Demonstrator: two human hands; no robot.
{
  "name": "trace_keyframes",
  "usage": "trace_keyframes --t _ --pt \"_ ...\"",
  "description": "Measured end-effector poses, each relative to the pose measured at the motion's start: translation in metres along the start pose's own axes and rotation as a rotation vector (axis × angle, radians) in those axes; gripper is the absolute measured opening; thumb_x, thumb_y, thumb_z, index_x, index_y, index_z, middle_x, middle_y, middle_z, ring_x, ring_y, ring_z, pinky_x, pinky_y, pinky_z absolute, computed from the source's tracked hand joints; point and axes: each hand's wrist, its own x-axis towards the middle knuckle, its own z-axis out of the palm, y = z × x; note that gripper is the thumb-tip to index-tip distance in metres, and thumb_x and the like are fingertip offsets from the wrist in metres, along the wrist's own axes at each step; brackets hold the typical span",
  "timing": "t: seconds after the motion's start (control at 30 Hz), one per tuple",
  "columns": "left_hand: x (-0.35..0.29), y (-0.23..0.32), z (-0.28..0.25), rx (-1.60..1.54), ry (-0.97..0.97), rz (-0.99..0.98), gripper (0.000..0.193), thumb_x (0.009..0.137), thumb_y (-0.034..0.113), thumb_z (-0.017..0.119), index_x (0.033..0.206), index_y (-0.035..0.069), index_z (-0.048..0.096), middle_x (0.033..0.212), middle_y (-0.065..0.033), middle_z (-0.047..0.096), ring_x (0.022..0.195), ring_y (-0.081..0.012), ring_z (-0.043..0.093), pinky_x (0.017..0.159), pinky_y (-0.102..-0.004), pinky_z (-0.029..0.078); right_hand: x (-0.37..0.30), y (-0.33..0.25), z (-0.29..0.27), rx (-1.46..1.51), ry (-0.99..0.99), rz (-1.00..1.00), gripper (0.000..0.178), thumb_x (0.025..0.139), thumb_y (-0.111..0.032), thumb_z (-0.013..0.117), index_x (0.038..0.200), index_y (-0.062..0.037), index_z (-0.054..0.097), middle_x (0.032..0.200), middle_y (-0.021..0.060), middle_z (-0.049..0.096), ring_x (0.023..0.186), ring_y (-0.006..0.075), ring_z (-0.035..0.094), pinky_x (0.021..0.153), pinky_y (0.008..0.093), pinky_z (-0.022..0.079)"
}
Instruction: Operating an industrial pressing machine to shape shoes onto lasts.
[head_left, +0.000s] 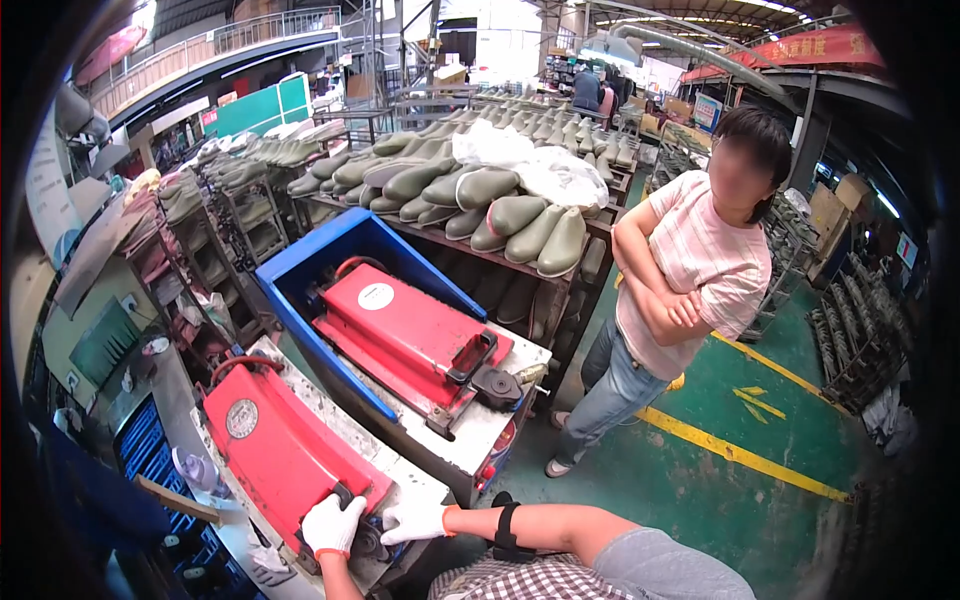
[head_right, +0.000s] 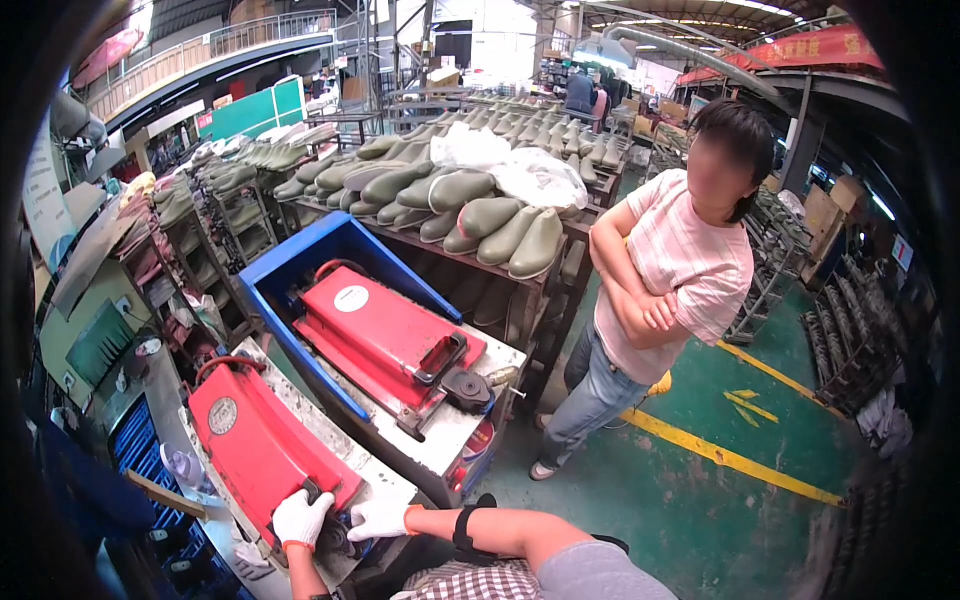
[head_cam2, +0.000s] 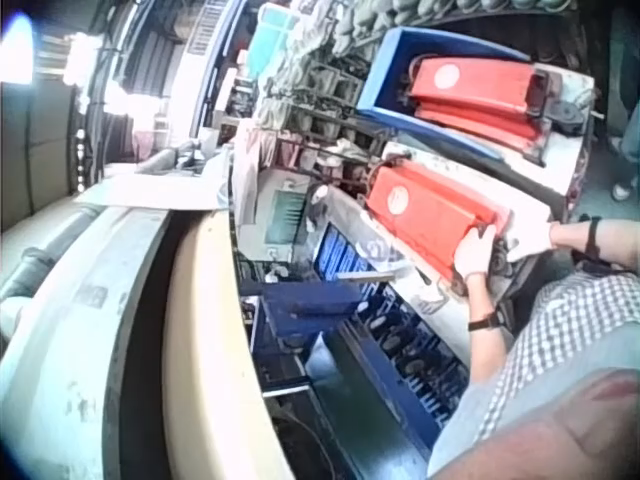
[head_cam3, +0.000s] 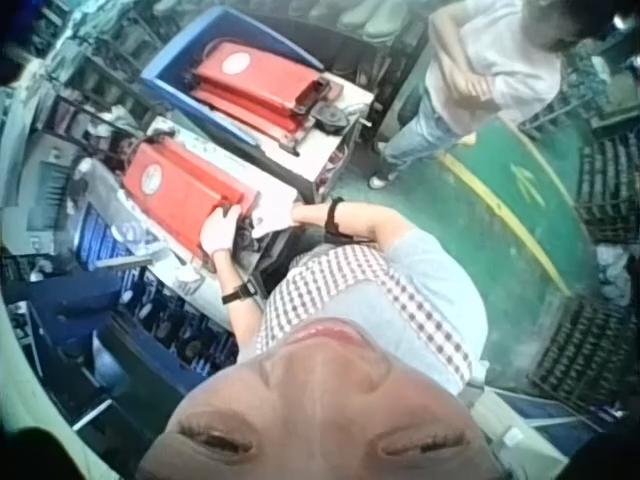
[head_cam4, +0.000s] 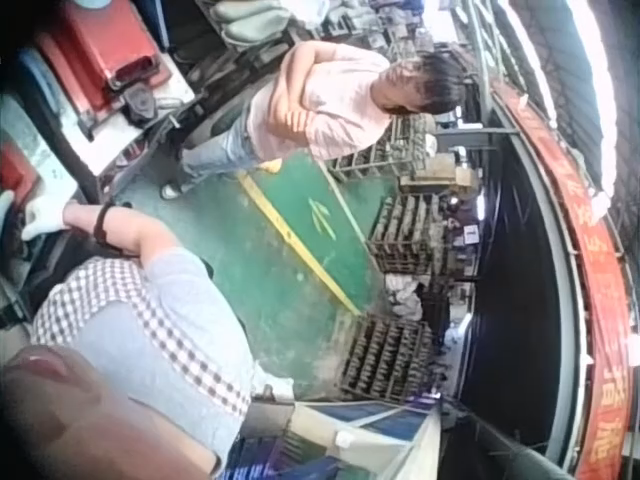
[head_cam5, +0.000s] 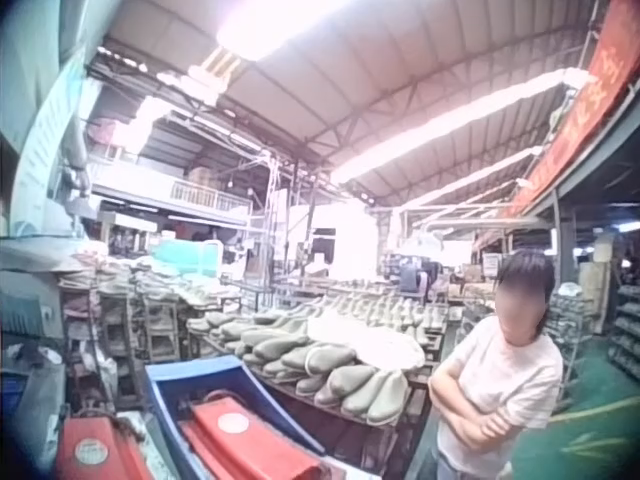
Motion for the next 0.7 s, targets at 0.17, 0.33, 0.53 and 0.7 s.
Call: trace_keyframes --t 0.17,0.33,0.53,0.7 --pt "-0.001 0.006 -0.004 0.014 -0.022 -0.028 0.064 0.084 0.068 0.07 0.095 0.005 0.08 0.091 -0.0239 0.077 0.09 -0.042 0.076 0.085 -0.0511 0.058 0.001 0.004 0.005 0.015 0.05 -0.018 0.06 0.094 -0.06 0.068 0.119 -0.0059 0.072 0.11 0.0175 0.077 0.106 0.0336 0.072 0.095 0.0435 0.054" --pt "-0.006 0.008 -0.01 0.039 -0.045 -0.047 0.062 0.084 0.067 0.071 0.098 0.007 0.081 0.092 -0.0231 0.078 0.089 -0.0412 0.076 0.083 -0.0506 0.059 -0.006 -0.01 -0.004 -0.009 -0.005 0.035 0.065 0.095 -0.061 0.067 0.124 -0.0036 0.071 0.117 0.0207 0.076 0.112 0.0362 0.071 0.099 0.0445 0.053" --pt "-0.01 0.008 -0.013 0.007 -0.023 -0.026 0.065 0.085 0.067 0.069 0.094 0.004 0.08 0.088 -0.0238 0.076 0.087 -0.0406 0.076 0.08 -0.0509 0.059 -0.002 -0.005 0.002 -0.017 0.007 0.02 0.065 0.094 -0.061 0.066 0.126 -0.0046 0.071 0.115 0.0207 0.076 0.111 0.0365 0.072 0.098 0.0445 0.053" --pt "-0.006 0.013 -0.014 0.032 -0.095 -0.038 0.063 0.088 0.067 0.066 0.102 0.008 0.081 0.095 -0.0214 0.078 0.092 -0.0393 0.077 0.084 -0.0503 0.059 -0.001 0.003 0.003 -0.038 0.024 0.025 0.063 0.096 -0.06 0.067 0.124 -0.0045 0.072 0.112 0.0201 0.077 0.108 0.0341 0.073 0.095 0.0436 0.054"
